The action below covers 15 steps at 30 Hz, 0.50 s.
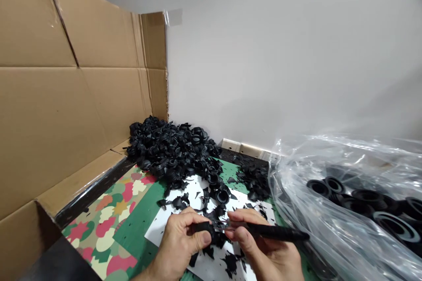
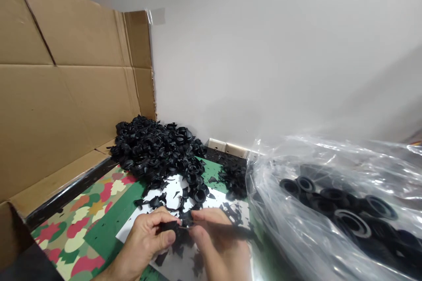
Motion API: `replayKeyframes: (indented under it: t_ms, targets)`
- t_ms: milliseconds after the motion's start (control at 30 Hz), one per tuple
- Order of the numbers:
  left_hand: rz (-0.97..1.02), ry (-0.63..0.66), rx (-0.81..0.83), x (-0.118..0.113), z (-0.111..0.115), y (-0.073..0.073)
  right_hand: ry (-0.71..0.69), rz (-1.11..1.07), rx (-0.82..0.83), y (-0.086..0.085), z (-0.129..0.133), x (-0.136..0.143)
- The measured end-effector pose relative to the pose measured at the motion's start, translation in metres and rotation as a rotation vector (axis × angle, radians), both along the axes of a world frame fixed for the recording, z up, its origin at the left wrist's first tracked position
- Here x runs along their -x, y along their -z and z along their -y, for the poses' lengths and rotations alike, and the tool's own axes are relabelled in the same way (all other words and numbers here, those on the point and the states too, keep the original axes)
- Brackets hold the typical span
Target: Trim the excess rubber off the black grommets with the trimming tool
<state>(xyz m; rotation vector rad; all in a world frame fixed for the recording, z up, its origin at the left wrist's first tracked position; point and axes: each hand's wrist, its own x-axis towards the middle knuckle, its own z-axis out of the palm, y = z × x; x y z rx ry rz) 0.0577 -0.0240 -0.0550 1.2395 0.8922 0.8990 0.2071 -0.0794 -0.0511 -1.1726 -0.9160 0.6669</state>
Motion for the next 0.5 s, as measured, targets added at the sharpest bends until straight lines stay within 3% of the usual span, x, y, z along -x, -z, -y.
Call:
replayKeyframes:
  t_ms: [367, 500]
  targets:
    - [-0.188, -0.028, -0.179, -0.0016, 0.0017, -0.0058, -0.025, 0.138, -0.057, 0.0032, -0.0029, 0.0013]
    - [-0.314, -0.012, -0.316, -0.0004, 0.0014, -0.0082, -0.054, 0.218, -0.129, 0.0023, -0.0026, 0.0029]
